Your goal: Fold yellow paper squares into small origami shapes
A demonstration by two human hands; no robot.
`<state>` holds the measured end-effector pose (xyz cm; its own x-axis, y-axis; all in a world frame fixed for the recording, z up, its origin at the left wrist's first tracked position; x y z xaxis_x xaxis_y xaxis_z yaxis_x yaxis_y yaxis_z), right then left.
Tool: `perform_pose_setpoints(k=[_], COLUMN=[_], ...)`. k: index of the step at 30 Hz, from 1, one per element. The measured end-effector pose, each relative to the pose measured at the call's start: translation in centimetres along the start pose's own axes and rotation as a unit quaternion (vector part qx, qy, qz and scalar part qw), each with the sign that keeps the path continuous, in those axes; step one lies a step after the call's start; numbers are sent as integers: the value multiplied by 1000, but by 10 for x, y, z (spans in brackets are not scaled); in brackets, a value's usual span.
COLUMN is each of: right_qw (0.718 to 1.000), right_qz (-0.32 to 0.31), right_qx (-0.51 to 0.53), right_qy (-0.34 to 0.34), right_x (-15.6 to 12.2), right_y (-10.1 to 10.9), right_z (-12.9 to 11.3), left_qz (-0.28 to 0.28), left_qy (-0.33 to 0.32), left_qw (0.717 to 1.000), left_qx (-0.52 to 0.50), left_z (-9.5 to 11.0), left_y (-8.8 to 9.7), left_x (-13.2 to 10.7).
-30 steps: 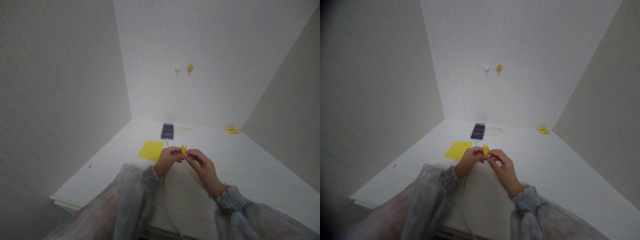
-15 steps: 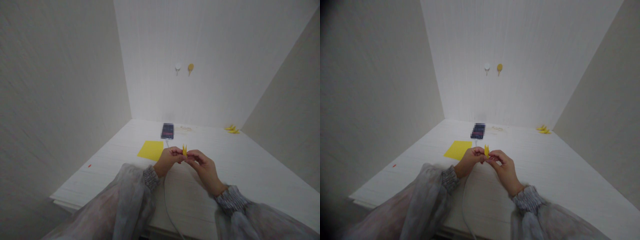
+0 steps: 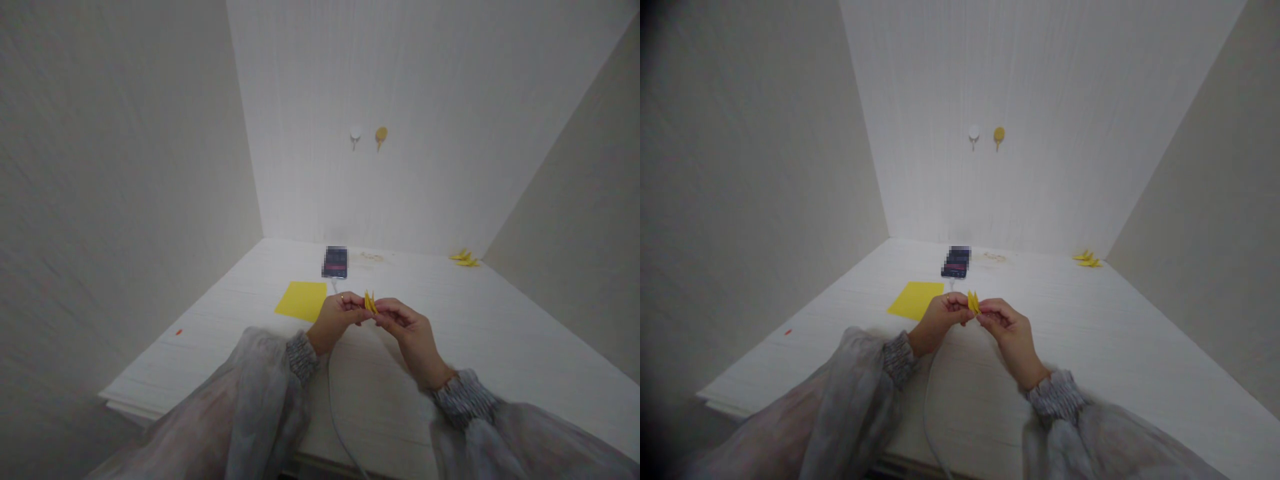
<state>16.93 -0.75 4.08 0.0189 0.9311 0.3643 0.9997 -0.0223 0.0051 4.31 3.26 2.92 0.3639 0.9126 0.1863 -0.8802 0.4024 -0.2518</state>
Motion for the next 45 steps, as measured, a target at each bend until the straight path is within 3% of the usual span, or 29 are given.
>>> perform_pose_setpoints(k=[8,25,34,45], right_qw=[1000,1000,997,992], right_qz=[8,-4,23,-1], right_qx=[11,-21,74,117], right_qy=[20,22,-29,-53], right_x=[1,0,1,1], right_y=[1,1,2,1], right_z=[1,-3,5,11], left_qz=[19,3,-3,-7], left_qy=[4,15,25,19], left_qw=[1000,1000,1000,1000], left_qx=[-4,19,1,13], left_z=[-1,-1,-1,3], left_y=[2,0,-2,-3], left_x=[0,-1,-1,-2])
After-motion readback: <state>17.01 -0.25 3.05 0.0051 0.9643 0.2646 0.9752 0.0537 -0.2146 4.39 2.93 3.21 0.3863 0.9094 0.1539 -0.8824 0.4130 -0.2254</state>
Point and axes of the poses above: each hand's wrist, its own x-axis towards the middle knuckle, its own y-axis out of the back of the hand, z = x × y, the point moved 4 cm from there along x, towards the middle knuckle, and after that the axes turned 2 degrees about x, right-handed, at the moved point
